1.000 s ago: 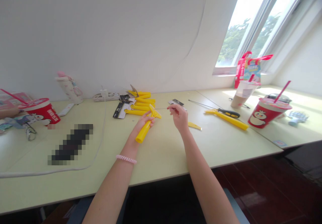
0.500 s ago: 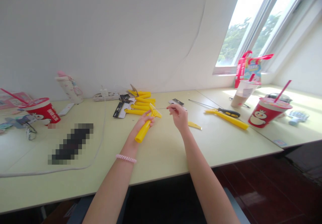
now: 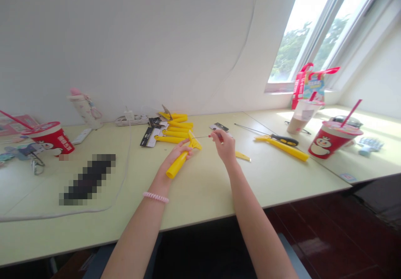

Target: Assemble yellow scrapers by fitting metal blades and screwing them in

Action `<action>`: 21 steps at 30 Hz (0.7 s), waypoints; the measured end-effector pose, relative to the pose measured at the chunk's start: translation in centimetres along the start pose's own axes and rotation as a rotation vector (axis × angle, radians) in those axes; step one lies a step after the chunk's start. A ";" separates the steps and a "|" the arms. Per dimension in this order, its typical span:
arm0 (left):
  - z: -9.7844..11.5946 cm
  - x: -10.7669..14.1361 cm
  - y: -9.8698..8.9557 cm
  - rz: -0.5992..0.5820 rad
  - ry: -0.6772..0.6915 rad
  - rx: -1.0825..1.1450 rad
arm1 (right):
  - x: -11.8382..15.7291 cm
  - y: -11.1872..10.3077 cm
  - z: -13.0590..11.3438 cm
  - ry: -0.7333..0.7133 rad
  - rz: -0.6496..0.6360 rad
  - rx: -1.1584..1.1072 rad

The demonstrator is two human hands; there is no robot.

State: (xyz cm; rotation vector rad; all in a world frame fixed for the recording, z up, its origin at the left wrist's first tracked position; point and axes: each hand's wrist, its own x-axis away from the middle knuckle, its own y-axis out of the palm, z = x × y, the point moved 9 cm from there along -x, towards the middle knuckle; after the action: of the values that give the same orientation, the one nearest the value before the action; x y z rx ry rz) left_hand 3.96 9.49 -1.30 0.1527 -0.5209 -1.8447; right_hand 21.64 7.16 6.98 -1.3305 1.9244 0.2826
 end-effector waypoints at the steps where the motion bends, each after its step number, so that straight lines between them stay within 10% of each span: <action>1: 0.0 0.0 0.0 0.001 -0.003 -0.004 | 0.0 -0.1 0.0 0.000 0.006 0.038; 21: -0.5 0.3 0.7 -0.055 -0.018 -0.096 | 0.4 -0.4 -0.8 -0.024 0.033 0.101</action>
State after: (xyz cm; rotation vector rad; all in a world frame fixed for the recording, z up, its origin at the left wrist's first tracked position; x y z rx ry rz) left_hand 4.68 8.95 -1.37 0.0868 -0.4431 -1.9227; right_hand 21.55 6.28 7.30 -1.2253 1.9167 0.2133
